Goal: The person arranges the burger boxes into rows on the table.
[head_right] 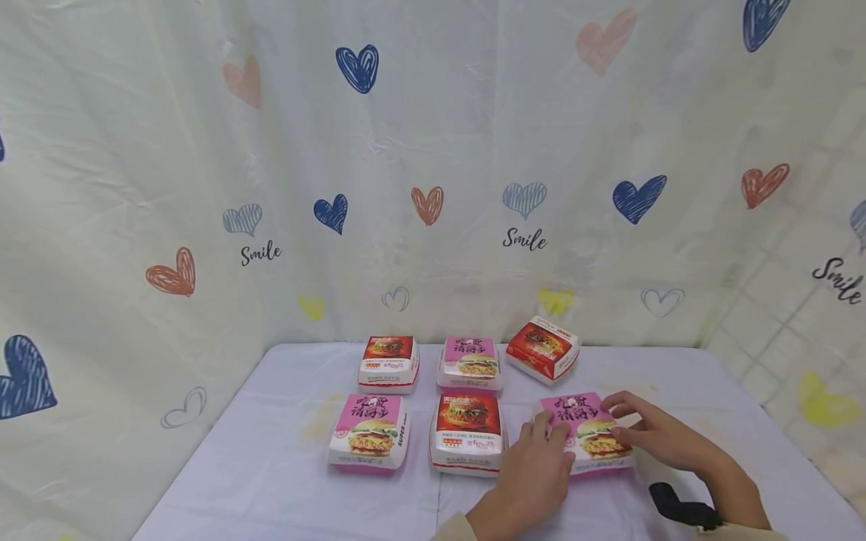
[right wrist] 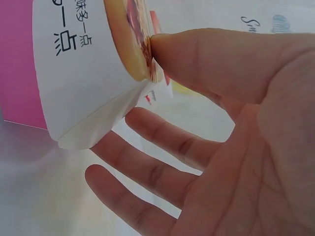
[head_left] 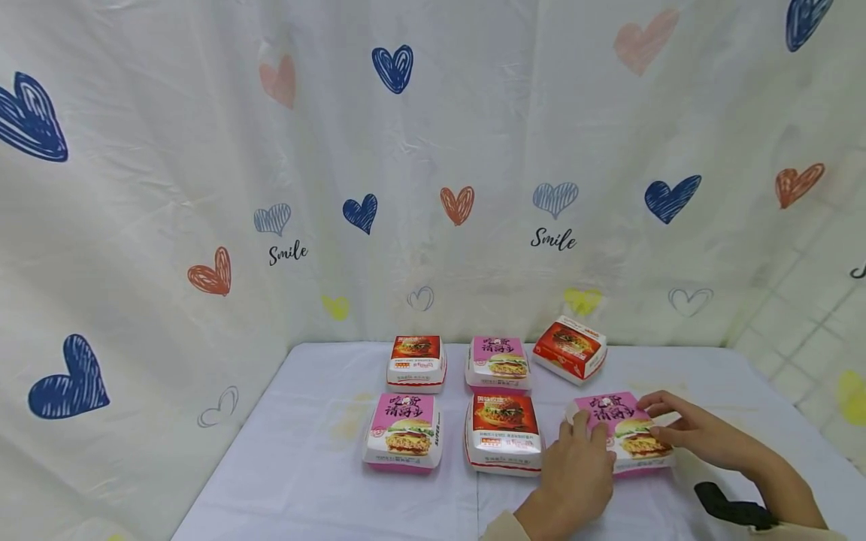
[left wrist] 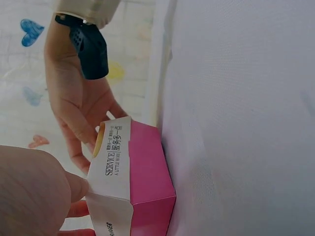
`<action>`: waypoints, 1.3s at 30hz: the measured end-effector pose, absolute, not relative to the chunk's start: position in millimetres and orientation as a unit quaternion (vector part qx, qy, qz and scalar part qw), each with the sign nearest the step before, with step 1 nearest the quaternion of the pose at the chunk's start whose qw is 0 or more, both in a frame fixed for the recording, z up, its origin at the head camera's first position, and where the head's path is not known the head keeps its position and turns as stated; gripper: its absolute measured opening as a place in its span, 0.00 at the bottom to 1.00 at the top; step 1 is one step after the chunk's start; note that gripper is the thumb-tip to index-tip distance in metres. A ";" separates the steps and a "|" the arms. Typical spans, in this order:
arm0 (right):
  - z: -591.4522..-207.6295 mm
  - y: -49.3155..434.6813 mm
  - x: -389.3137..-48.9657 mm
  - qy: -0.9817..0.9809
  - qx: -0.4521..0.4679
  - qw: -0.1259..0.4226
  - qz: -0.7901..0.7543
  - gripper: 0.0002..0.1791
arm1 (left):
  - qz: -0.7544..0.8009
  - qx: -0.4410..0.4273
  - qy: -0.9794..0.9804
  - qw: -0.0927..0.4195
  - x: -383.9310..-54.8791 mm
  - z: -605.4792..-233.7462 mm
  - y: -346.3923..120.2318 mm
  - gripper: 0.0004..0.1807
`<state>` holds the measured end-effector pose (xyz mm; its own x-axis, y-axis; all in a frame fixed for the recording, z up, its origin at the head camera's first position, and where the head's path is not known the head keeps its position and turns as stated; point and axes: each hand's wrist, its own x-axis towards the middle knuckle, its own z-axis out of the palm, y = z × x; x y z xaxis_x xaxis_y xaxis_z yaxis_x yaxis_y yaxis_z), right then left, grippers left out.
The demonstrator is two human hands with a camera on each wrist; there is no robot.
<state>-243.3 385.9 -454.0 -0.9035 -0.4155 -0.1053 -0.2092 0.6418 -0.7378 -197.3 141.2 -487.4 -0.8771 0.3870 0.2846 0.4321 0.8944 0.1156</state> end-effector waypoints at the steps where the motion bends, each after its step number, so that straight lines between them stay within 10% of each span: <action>1: -453.9 385.8 -243.3 0.897 -0.175 0.134 -0.384 0.24 | -0.089 -0.214 -0.964 0.131 -197.5 -487.4 141.1 0.20; 39: -450.4 385.9 -240.5 0.898 -0.155 0.137 -0.389 0.25 | -0.079 -0.236 -0.955 0.159 -196.7 -491.8 139.7 0.22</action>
<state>-240.5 385.9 -450.4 -0.9145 -0.3847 -0.1254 -0.1718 0.6498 -0.7404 -196.7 139.7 -491.8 -0.8381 0.4261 0.3407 0.4763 0.8760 0.0762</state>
